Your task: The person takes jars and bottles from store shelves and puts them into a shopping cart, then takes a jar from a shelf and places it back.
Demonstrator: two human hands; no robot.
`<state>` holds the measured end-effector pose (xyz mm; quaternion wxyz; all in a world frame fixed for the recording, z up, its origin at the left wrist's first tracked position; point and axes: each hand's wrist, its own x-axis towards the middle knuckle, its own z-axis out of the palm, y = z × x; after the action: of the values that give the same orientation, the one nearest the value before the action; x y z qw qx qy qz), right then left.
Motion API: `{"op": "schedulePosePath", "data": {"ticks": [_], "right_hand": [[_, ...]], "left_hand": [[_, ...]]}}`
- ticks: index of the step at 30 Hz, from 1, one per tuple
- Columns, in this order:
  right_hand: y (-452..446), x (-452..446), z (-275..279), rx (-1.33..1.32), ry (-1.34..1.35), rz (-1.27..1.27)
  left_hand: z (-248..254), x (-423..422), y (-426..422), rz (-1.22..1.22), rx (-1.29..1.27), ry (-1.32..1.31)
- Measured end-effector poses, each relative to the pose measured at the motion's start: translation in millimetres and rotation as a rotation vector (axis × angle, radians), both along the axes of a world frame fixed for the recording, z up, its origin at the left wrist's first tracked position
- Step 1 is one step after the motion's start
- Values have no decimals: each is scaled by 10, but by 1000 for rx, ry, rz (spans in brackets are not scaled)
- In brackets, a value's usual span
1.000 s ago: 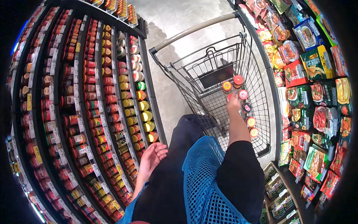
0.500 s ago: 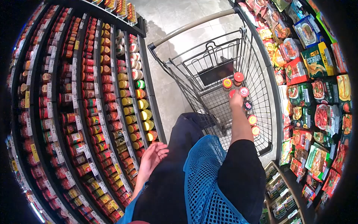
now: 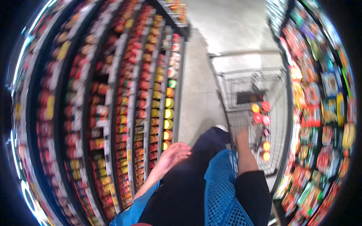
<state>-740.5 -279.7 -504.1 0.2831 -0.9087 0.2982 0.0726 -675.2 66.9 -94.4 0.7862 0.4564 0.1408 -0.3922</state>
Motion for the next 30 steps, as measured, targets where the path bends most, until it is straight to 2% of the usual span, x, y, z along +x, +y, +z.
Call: {"op": "schedulePosePath", "data": {"ticks": [1, 2, 4, 8, 11, 14, 18, 19, 20, 21, 22, 23, 25, 26, 28, 30], "right_hand": [[65, 93, 43, 29, 334, 256], [61, -106, -881, -111, 224, 373], [-27, -131, -797, -71, 307, 495], [-234, -27, -487, 327, 459, 38], [-278, 251, 37, 574, 268, -278], [-215, 701, 523, 219, 43, -309], [61, 1011, 638, -151, -307, -209], [272, 1085, 1140, -101, 41, -230], [677, 1085, 1564, -233, 64, -258], [940, 1082, 1757, -365, 85, -291], [941, 1107, 1419, -521, -11, -203], [1316, 1031, 1895, -546, -21, -59], [1700, 1013, 1950, -634, -267, 229], [1936, 1000, 2094, -566, -328, 376], [2508, 1043, 2372, -166, -428, 626], [3002, 1106, 2285, 3, -520, 945]], "left_hand": [[62, -20, 66, 22, -30, -20], [90, -62, 148, 62, -59, -24], [183, -150, 355, 143, -81, -36], [242, -423, 671, 236, -144, 2], [105, -635, 926, 287, -152, -37], [96, -803, 1127, 337, -200, -51], [-112, -991, 1353, 412, -215, -51], [-107, -1026, 1402, 438, -234, -51], [-106, -1079, 1450, 459, -252, -48], [-126, -1144, 1500, 491, -257, -47], [-161, -1194, 1570, 518, -258, -48], [-192, -1240, 1658, 541, -258, -51], [-256, -1368, 1816, 592, -248, -59], [-277, -1441, 1881, 615, -243, -61], [-290, -1601, 2003, 662, -224, -31], [-271, -1745, 2117, 703, -216, -14]]}}
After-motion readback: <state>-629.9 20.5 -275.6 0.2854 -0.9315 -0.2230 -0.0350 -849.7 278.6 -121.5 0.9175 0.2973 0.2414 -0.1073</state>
